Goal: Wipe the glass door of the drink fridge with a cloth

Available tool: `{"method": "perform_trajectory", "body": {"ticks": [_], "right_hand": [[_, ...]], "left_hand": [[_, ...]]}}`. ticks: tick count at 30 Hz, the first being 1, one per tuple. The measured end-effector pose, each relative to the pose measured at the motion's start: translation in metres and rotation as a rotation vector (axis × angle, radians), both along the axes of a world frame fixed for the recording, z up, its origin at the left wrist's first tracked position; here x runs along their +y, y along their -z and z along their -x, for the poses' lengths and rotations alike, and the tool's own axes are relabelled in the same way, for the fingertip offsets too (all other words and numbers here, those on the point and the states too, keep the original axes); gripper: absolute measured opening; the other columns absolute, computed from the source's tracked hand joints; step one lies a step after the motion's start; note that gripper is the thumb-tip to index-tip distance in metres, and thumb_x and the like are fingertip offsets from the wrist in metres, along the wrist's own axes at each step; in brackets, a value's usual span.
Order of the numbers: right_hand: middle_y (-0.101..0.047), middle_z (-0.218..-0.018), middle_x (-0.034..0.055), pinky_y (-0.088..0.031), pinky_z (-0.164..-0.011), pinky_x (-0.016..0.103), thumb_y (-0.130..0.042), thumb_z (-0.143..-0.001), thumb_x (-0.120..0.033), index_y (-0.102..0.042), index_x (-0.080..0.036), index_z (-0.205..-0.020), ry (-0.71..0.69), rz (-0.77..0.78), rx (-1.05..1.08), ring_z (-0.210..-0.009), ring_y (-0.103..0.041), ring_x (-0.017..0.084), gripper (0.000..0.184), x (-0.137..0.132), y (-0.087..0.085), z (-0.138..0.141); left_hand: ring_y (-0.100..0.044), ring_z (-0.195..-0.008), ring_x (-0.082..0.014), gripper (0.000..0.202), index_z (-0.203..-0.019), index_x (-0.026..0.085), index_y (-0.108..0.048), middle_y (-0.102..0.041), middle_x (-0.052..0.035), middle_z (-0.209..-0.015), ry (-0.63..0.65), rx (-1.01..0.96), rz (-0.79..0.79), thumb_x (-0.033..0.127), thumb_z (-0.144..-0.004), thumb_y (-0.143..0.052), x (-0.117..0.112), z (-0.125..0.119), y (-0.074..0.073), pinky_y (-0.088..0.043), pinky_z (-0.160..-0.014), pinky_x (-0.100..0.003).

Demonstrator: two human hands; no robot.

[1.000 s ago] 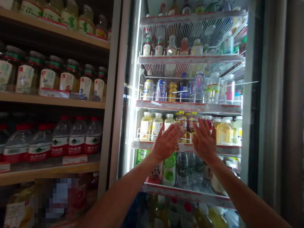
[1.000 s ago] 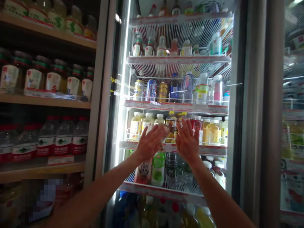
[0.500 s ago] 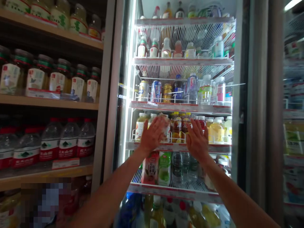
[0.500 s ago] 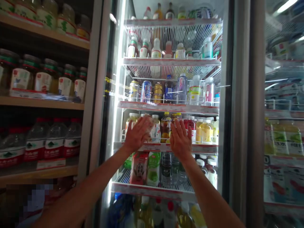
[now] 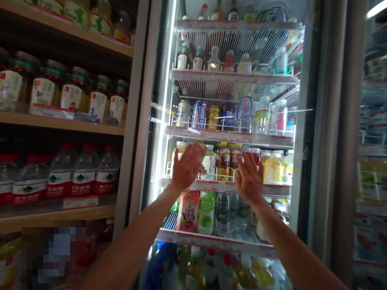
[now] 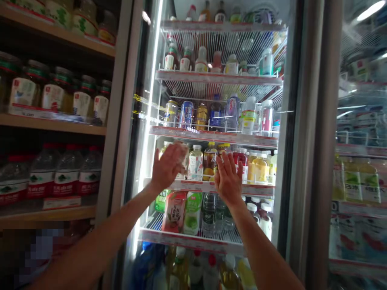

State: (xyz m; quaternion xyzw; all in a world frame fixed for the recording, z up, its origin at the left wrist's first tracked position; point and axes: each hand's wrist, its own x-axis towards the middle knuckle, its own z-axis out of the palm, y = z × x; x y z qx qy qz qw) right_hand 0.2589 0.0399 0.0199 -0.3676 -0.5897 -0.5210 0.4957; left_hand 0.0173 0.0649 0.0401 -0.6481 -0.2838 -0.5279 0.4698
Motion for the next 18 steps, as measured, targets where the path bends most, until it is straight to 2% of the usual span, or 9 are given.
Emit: {"method": "perform_trajectory", "body": {"ticks": [3, 5, 6, 9, 11, 13, 15, 17, 18], "right_hand": [[-0.042, -0.142, 0.0082, -0.021, -0.110, 0.048, -0.043, -0.088, -0.021, -0.030, -0.024, -0.142, 0.008, -0.009, 0.012, -0.135, -0.033, 0.024, 0.056, 0.001, 0.001, 0.002], [-0.041, -0.143, 0.0084, -0.021, -0.110, 0.048, -0.043, -0.087, -0.021, -0.028, -0.024, -0.143, 0.010, -0.019, 0.015, -0.135, -0.032, 0.024, 0.057, 0.001, 0.001, 0.003], [-0.040, -0.144, 0.0084, -0.020, -0.110, 0.048, -0.043, -0.087, -0.021, -0.027, -0.024, -0.143, 0.008, -0.021, 0.015, -0.135, -0.032, 0.024, 0.058, 0.001, 0.001, 0.003], [-0.038, -0.145, 0.0077, -0.019, -0.111, 0.048, -0.042, -0.087, -0.021, -0.024, -0.025, -0.144, -0.004, -0.015, 0.006, -0.136, -0.030, 0.023, 0.060, 0.001, 0.001, 0.002], [-0.037, -0.146, 0.0071, -0.019, -0.111, 0.048, -0.043, -0.087, -0.021, -0.023, -0.026, -0.144, -0.008, -0.002, -0.002, -0.136, -0.029, 0.023, 0.061, 0.001, 0.001, 0.000], [-0.037, -0.146, 0.0073, -0.019, -0.111, 0.047, -0.044, -0.087, -0.022, -0.023, -0.025, -0.144, -0.008, 0.002, -0.007, -0.137, -0.029, 0.023, 0.061, 0.000, 0.001, 0.000], [-0.038, -0.145, 0.0080, -0.019, -0.112, 0.047, -0.044, -0.087, -0.021, -0.022, -0.025, -0.145, -0.006, -0.009, -0.004, -0.136, -0.030, 0.023, 0.061, 0.000, 0.001, 0.001], [-0.040, -0.144, 0.0088, -0.018, -0.112, 0.047, -0.043, -0.087, -0.020, -0.022, -0.024, -0.145, -0.005, -0.029, 0.000, -0.136, -0.030, 0.023, 0.061, 0.000, 0.001, 0.003], [-0.040, -0.144, 0.0090, -0.018, -0.112, 0.047, -0.043, -0.087, -0.020, -0.022, -0.024, -0.145, -0.006, -0.037, 0.003, -0.136, -0.030, 0.023, 0.061, 0.000, 0.001, 0.003]], "left_hand": [[-0.036, -0.132, -0.0242, 0.048, -0.135, 0.016, -0.041, -0.044, -0.0138, -0.139, -0.040, -0.435, 0.023, 0.031, -0.090, -0.037, 0.006, 0.034, -0.020, -0.012, -0.112, -0.051], [-0.035, -0.133, -0.0247, 0.047, -0.135, 0.017, -0.041, -0.043, -0.0141, -0.140, -0.060, -0.521, 0.014, 0.030, -0.089, -0.036, 0.006, 0.029, -0.022, -0.016, -0.111, -0.051], [-0.033, -0.134, -0.0239, 0.047, -0.134, 0.018, -0.042, -0.043, -0.0129, -0.140, -0.062, -0.451, 0.005, 0.029, -0.089, -0.036, 0.004, 0.019, -0.019, -0.017, -0.111, -0.050], [-0.030, -0.136, -0.0203, 0.045, -0.133, 0.025, -0.044, -0.043, -0.0067, -0.141, -0.037, -0.031, -0.016, 0.024, -0.088, -0.037, -0.002, -0.011, -0.006, -0.016, -0.112, -0.046], [-0.032, -0.135, -0.0195, 0.044, -0.130, 0.029, -0.047, -0.045, -0.0041, -0.140, -0.026, 0.102, -0.005, 0.023, -0.087, -0.039, -0.004, -0.008, -0.004, -0.013, -0.113, -0.045], [-0.035, -0.133, -0.0203, 0.043, -0.129, 0.029, -0.048, -0.047, -0.0053, -0.138, -0.045, -0.039, 0.019, 0.025, -0.088, -0.039, -0.002, 0.015, -0.010, -0.011, -0.113, -0.047], [-0.037, -0.132, -0.0230, 0.043, -0.130, 0.024, -0.048, -0.047, -0.0092, -0.138, -0.071, -0.336, 0.039, 0.027, -0.088, -0.038, 0.001, 0.041, -0.018, -0.015, -0.111, -0.050], [-0.037, -0.131, -0.0263, 0.044, -0.130, 0.019, -0.047, -0.045, -0.0131, -0.138, -0.082, -0.541, 0.040, 0.028, -0.088, -0.039, 0.003, 0.050, -0.022, -0.020, -0.109, -0.052], [-0.037, -0.131, -0.0270, 0.044, -0.130, 0.018, -0.047, -0.045, -0.0141, -0.139, -0.078, -0.546, 0.034, 0.028, -0.088, -0.039, 0.002, 0.044, -0.020, -0.022, -0.108, -0.052]]}}
